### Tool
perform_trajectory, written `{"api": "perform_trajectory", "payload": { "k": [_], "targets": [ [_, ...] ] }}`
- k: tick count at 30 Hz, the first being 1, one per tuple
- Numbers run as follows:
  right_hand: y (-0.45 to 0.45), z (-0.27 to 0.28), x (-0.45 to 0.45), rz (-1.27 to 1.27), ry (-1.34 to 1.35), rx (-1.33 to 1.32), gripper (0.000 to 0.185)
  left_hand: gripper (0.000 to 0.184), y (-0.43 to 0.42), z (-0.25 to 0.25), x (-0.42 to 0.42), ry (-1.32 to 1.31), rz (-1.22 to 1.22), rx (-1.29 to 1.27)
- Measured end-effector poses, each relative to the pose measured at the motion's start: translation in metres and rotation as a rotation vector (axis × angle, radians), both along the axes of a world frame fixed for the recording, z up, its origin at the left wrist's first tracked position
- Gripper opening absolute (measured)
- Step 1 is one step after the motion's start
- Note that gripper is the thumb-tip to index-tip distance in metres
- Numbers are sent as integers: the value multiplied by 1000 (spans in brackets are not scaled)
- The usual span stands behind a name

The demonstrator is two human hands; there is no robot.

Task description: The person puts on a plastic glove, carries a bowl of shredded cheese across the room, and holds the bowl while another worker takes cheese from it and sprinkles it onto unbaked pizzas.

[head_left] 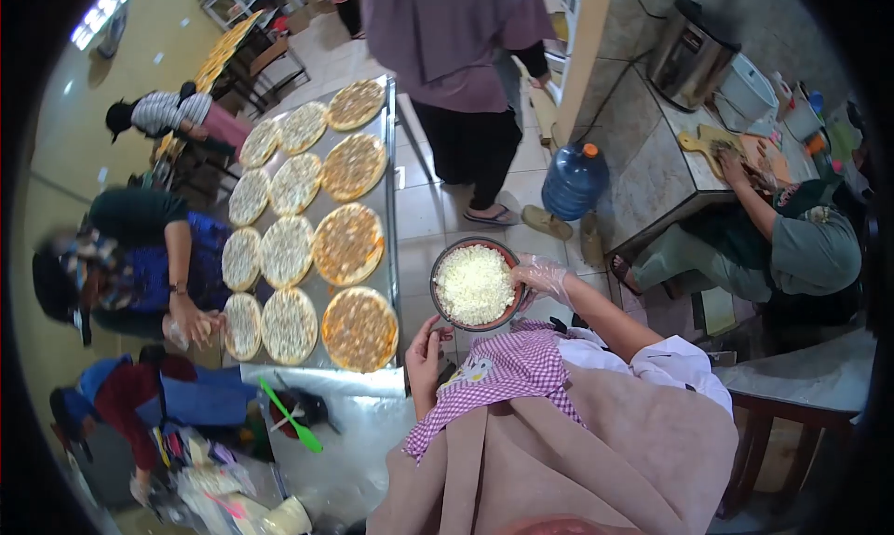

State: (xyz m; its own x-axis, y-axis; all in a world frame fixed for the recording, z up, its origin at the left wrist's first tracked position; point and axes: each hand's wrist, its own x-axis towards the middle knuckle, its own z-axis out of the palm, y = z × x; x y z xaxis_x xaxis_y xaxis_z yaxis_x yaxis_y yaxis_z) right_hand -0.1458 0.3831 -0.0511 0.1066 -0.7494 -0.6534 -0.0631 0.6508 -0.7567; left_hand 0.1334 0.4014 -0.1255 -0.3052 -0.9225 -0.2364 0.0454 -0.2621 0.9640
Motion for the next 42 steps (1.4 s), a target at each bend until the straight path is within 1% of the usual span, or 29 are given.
{"api": "perform_trajectory", "payload": {
  "k": [2,5,9,12,13,15,16,18,19,20,22,23,26,27,30,31,32,33,36,37,38,39,40,41,42],
  "targets": [
    [-13,-16,-31,-67,-57,2,46,33,-29,3,-32,30,-48,-19],
    [-26,-33,-75,-185,-108,-33,47,37,-67,14,-72,-40,-141,-11],
    [-50,-44,-116,-309,-145,-107,49,39,-125,4,-102,-78,-258,29],
    [-78,-39,-136,-371,-63,-163,50,40,-178,4,-127,-121,-345,17],
    [-89,-43,-141,-467,-110,-133,48,40,-199,1,-136,-120,-376,9],
    [-107,-51,-151,-579,-126,-57,45,40,-240,-4,-149,-153,-434,-12],
    [-117,-48,-156,-629,-126,-21,44,41,-260,-1,-162,-128,-449,19],
    [-129,-33,-157,-750,-105,-52,37,42,-297,9,-189,-70,-470,85],
    [-137,-25,-158,-795,-110,-62,35,52,-315,15,-202,-55,-551,71],
    [-146,-21,-162,-838,-118,-72,33,56,-331,20,-219,3,-587,123],
    [-160,-25,-167,-882,-92,-60,37,64,-357,26,-247,111,-658,236],
    [-165,-27,-169,-905,-80,-51,39,77,-373,14,-259,71,-759,280],
    [-178,-28,-175,-943,-1,-64,42,82,-389,13,-299,207,-820,469],
    [-181,-28,-182,-944,0,-71,43,85,-394,11,-311,253,-877,495],
    [-189,-25,-196,-936,37,-76,43,85,-401,2,-333,227,-892,565],
    [-193,-17,-201,-927,64,-67,42,76,-403,2,-338,250,-887,610],
    [-197,-12,-208,-915,90,-60,42,74,-405,3,-344,226,-848,594],
    [-203,-19,-214,-952,13,-133,43,73,-408,5,-352,203,-809,572],
    [-217,2,-248,-840,78,-68,47,67,-416,15,-386,143,-706,495],
    [-221,0,-256,-843,-28,-115,50,66,-416,16,-396,125,-677,475],
    [-225,-11,-266,-842,-62,-185,52,64,-415,16,-410,110,-657,459],
    [-226,-18,-274,-820,-68,-246,56,58,-423,6,-420,186,-655,478],
    [-225,-6,-284,-802,-86,-243,64,59,-420,21,-432,222,-638,517],
    [-224,8,-293,-785,-104,-240,73,64,-421,22,-445,252,-609,492],
    [-220,15,-306,-737,-114,-251,80,62,-420,25,-454,266,-566,530]
  ]
}}
